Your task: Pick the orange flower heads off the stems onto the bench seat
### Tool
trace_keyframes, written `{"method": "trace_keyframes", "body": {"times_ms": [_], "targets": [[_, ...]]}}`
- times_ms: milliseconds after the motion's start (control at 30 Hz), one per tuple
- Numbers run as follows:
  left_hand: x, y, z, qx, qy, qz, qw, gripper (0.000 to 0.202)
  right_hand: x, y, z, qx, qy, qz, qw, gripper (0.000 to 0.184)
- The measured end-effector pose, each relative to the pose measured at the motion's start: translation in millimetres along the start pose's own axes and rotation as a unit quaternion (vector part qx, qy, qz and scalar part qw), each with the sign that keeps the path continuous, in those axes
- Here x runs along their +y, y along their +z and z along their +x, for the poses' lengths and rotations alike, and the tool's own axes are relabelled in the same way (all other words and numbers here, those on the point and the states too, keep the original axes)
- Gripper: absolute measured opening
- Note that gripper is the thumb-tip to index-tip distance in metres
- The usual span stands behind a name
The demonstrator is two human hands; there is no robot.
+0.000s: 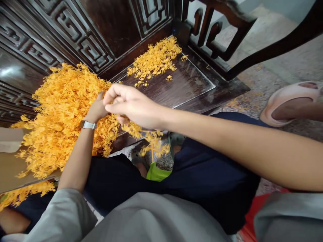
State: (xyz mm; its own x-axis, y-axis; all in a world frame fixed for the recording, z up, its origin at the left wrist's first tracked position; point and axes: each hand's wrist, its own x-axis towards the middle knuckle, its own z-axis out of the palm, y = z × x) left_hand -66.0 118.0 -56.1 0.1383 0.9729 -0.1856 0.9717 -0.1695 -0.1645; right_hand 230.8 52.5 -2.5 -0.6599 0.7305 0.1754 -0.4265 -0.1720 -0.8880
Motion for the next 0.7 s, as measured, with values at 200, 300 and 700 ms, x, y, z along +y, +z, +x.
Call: {"method": "trace_keyframes", "body": {"times_ms": [200, 300, 700], "targets": [[30, -18.0, -21, 0.099, 0.037, -0.072, 0.992, 0.056, -20, -19, 14, 0.071, -0.011, 0.019, 0.997, 0.023], [68, -23.5, -32, 0.093, 0.091, -0.234, 0.963, 0.068, -21, -20, 21, 0.073, -0.006, 0.023, 0.997, 0.029], [83, -34.7, -84, 0.101, 0.090, -0.608, 0.783, 0.035, 16, -37, 47, 0.015, -0.048, -0.156, 0.987, 0.021]]}}
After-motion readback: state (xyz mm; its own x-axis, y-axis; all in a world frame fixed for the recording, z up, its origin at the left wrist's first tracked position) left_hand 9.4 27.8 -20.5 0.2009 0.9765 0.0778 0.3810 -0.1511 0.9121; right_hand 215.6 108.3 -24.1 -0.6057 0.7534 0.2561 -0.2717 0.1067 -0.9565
